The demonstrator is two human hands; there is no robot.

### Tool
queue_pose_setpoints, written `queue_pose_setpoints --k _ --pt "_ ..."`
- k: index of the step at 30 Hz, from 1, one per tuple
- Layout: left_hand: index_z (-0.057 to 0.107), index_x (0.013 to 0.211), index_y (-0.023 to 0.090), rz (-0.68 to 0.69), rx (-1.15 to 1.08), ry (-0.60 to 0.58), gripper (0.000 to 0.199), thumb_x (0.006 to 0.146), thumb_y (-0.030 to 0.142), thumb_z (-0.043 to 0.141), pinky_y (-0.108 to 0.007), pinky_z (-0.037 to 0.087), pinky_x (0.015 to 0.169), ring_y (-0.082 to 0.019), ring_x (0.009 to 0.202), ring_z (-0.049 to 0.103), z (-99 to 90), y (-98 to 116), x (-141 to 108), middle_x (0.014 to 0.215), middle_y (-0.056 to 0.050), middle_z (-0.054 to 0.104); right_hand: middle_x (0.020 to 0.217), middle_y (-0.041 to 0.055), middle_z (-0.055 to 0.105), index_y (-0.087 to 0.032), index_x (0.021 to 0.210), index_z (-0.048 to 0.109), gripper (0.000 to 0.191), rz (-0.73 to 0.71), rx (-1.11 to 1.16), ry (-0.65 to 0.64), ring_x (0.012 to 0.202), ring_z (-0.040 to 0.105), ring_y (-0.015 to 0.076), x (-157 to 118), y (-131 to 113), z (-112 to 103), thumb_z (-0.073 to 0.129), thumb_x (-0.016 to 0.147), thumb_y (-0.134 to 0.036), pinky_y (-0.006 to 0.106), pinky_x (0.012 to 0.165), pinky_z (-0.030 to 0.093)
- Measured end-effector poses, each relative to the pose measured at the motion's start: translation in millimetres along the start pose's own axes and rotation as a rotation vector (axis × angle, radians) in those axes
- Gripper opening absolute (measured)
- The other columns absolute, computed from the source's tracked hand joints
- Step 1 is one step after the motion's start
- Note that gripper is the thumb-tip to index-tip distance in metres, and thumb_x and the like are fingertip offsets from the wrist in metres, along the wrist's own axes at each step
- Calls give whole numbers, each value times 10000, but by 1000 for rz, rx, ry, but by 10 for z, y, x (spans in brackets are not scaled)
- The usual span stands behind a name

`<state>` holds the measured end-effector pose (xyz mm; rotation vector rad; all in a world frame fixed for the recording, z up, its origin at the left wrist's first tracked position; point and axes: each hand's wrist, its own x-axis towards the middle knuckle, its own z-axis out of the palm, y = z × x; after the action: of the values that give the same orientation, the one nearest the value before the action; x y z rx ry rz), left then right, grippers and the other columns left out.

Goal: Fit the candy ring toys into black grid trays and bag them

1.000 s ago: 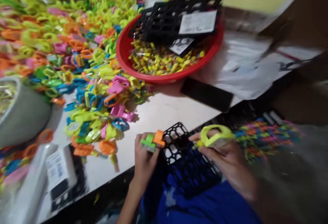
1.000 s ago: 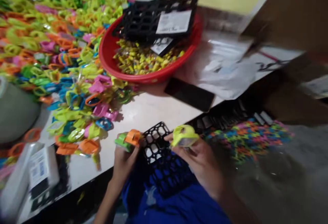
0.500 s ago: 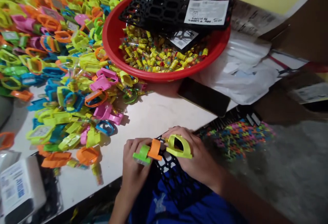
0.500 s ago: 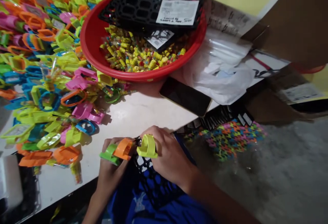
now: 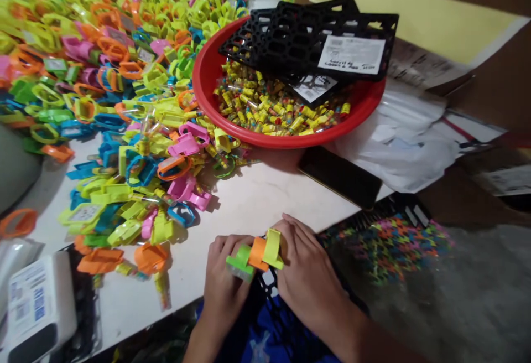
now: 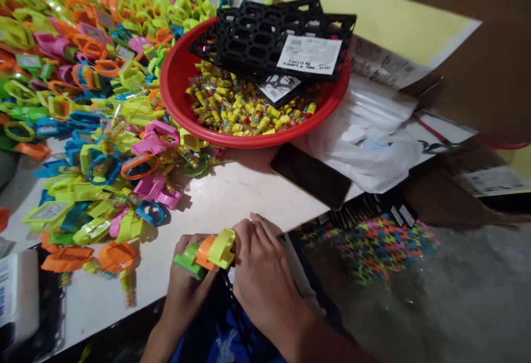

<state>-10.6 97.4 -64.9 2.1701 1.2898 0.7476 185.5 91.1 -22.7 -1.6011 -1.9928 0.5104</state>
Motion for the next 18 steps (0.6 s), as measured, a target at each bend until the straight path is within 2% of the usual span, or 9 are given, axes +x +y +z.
queue_pose_setpoints --k 3,6,8,10,13,14,16,18 --pt "642 1223 253 24 29 52 159 1088 239 559 -364 454 840 -247 976 566 41 15 9 1089 -42 707 1030 139 741 -182 1127 569 372 5 -65 51 1078 754 311 28 -49 31 437 844 20 530 1085 632" --pt "639 1231 240 27 27 62 172 1097 256 532 -370 485 841 -247 972 588 75 70 26 1088 -53 715 1104 116 776 -203 1188 596 388 -48 -39 91 1122 764 284 -55 23 49 411 920 8 479 1042 652" --pt "633 1269 238 8 30 98 207 1100 253 514 -368 520 860 -245 991 606 62 110 21 1101 -59 716 1278 122 768 -202 1373 576 434 -79 -24 123 1222 746 274 -191 157 56 426 994 -52 454 1044 650" --pt "578 1436 227 -17 51 104 347 1095 239 519 -357 562 937 -238 1100 630 0 138 -33 1210 -84 706 1476 142 697 -197 1575 490 508 -131 -63 132 1327 708 295 -355 353 74 473 1068 -178 462 1094 625" --pt "430 1633 228 -87 201 128 559 1084 184 522 -316 551 1080 -211 1305 604 -173 147 -269 1399 -116 632 1608 113 618 -257 1706 390 628 -249 -111 84 1430 651 332 -542 650 122 501 1088 -265 506 1185 567" --pt "456 1619 243 -116 289 185 547 1082 168 527 -307 545 1086 -204 1313 604 -239 137 -381 1399 -112 621 1641 106 589 -266 1728 359 651 -264 -121 71 1457 631 337 -568 716 141 494 1092 -268 512 1196 558" --pt "557 1523 263 -207 482 402 445 1083 198 579 -329 549 1048 -214 1223 637 -363 84 -605 1302 -98 629 1696 104 529 -265 1759 295 678 -274 -139 61 1499 593 337 -551 771 186 459 1102 -253 511 1193 559" --pt "592 1462 222 -364 592 550 421 1082 396 635 -415 559 996 -266 1124 655 -466 -16 -774 1216 -107 640 1731 117 481 -242 1779 230 695 -288 -165 60 1525 565 331 -454 735 251 419 1111 -225 503 1172 573"
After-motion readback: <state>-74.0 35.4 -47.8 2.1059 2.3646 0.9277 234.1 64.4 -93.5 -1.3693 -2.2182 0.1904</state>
